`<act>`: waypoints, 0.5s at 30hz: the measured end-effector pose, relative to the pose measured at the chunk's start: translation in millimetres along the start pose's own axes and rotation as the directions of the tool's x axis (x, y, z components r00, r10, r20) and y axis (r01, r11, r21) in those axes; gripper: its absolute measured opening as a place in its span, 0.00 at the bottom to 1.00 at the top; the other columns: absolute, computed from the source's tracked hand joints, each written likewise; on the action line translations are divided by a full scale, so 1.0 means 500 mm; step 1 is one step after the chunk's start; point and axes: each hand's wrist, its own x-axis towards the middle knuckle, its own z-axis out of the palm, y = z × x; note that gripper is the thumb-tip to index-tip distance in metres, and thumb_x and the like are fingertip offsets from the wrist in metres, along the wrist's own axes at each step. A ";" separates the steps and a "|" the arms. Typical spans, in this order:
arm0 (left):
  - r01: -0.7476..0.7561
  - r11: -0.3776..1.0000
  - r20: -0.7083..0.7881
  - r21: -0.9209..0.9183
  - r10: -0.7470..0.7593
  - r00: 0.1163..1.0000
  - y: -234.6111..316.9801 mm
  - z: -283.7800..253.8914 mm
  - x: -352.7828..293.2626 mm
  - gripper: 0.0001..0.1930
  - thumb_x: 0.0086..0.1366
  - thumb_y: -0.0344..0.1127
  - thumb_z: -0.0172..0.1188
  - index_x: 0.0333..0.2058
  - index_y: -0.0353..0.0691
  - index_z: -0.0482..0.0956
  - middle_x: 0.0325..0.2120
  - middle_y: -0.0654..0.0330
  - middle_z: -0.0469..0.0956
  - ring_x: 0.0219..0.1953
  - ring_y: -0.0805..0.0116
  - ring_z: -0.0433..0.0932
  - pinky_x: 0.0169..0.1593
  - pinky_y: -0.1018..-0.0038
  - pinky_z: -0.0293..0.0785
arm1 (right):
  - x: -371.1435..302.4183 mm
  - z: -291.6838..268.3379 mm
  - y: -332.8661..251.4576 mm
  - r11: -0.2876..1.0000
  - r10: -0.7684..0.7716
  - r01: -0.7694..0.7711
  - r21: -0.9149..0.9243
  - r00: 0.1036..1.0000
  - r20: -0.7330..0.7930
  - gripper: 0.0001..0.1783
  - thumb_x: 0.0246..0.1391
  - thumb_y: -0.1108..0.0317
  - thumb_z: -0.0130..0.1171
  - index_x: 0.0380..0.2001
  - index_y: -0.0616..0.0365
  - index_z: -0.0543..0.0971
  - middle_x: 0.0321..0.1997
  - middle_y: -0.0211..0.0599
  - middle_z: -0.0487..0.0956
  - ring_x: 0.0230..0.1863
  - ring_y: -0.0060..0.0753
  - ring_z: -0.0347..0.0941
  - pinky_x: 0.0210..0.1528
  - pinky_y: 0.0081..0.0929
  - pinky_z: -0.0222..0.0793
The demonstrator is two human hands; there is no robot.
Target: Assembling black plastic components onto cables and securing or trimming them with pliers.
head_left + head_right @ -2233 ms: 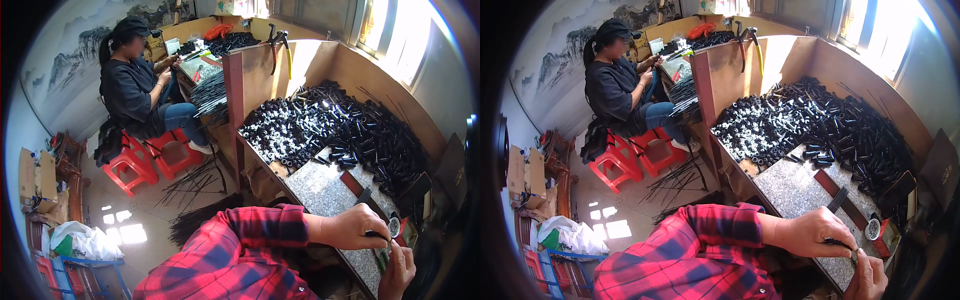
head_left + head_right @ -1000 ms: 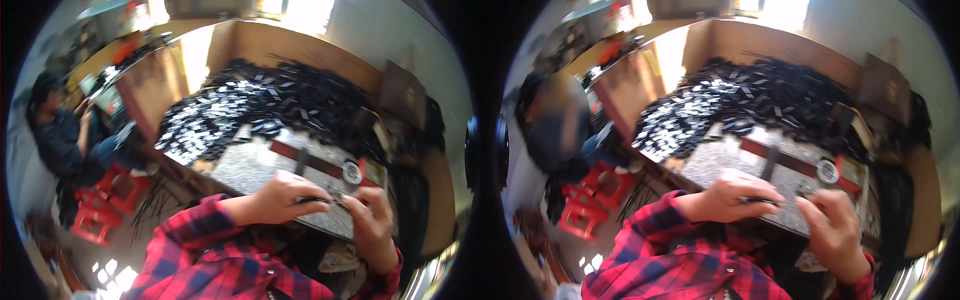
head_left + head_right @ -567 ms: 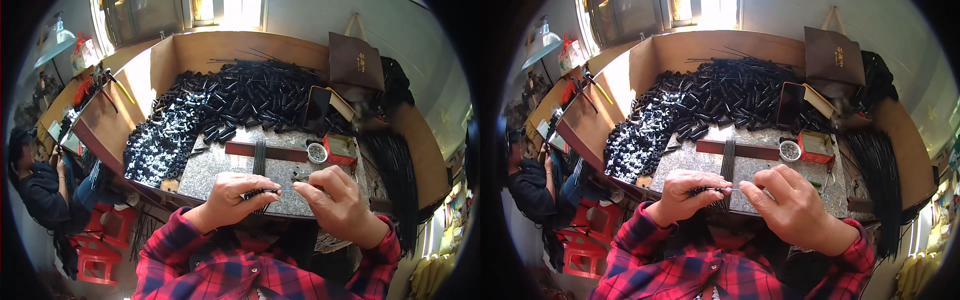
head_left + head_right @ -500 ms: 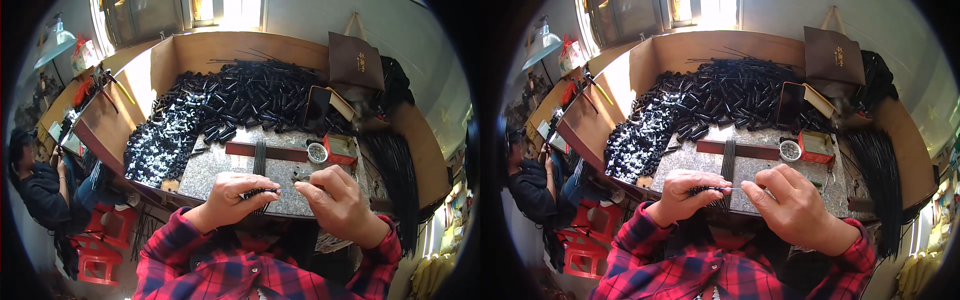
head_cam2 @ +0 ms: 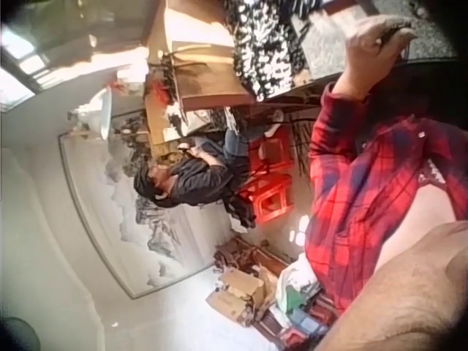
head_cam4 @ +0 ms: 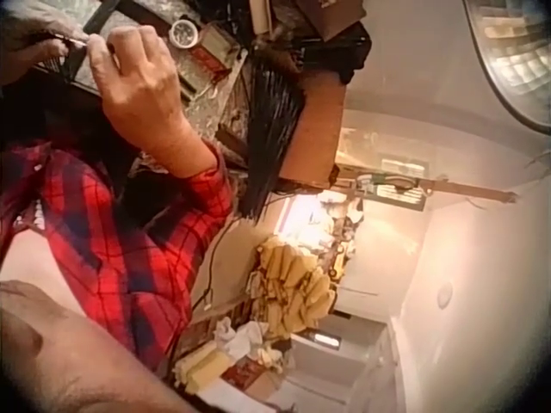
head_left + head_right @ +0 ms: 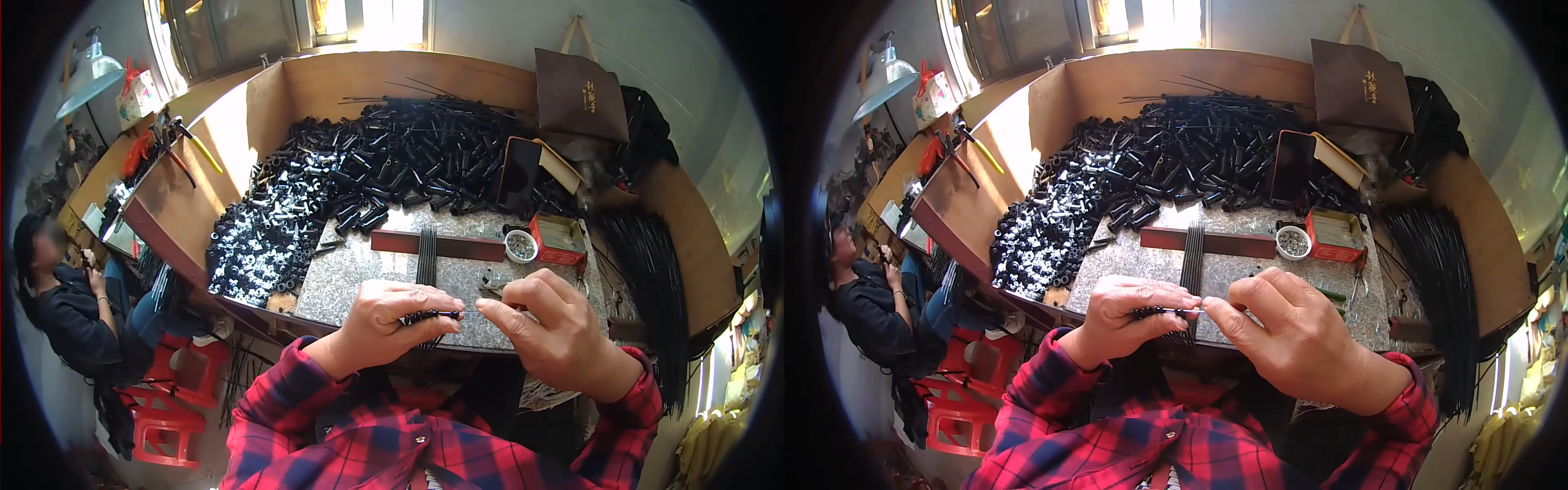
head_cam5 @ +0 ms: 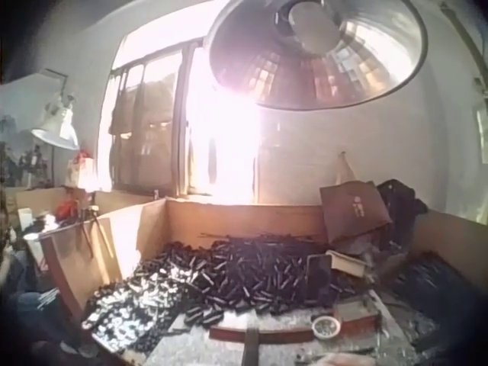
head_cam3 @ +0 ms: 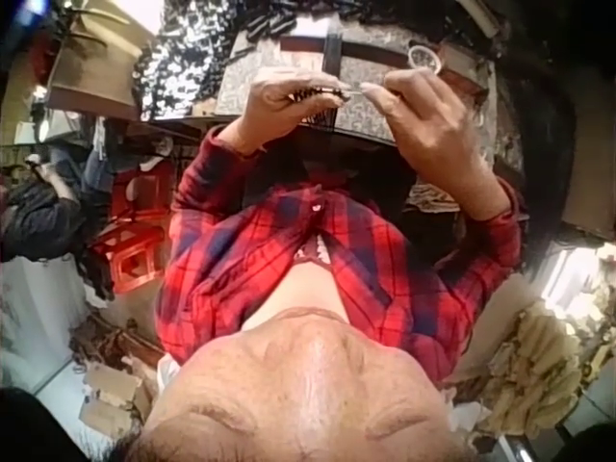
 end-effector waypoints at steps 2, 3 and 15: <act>-0.018 1.000 0.011 -0.011 0.018 1.000 -0.002 0.000 -0.001 0.12 0.51 0.29 0.67 0.36 0.34 0.81 0.32 0.56 0.82 0.39 0.62 0.82 0.45 0.70 0.77 | 0.001 -0.002 0.002 1.000 -0.010 0.010 0.013 1.000 0.011 0.17 0.38 0.79 0.61 0.37 0.60 0.79 0.29 0.34 0.69 0.27 0.33 0.69 0.26 0.27 0.67; -0.019 1.000 0.013 -0.012 0.019 1.000 -0.003 0.002 0.000 0.12 0.51 0.29 0.67 0.36 0.34 0.81 0.32 0.56 0.82 0.39 0.62 0.82 0.45 0.70 0.77 | 0.000 -0.004 0.003 1.000 -0.019 0.018 0.020 1.000 0.020 0.17 0.38 0.78 0.61 0.37 0.60 0.79 0.29 0.34 0.69 0.27 0.32 0.69 0.26 0.26 0.67; -0.095 0.994 0.030 -0.049 0.097 0.995 -0.027 0.019 0.006 0.19 0.44 0.36 0.72 0.35 0.36 0.80 0.34 0.53 0.81 0.38 0.58 0.81 0.42 0.70 0.78 | 0.020 0.013 -0.006 0.957 0.057 -0.064 0.282 0.998 0.034 0.20 0.42 0.75 0.64 0.43 0.60 0.78 0.28 0.35 0.72 0.26 0.31 0.69 0.27 0.24 0.67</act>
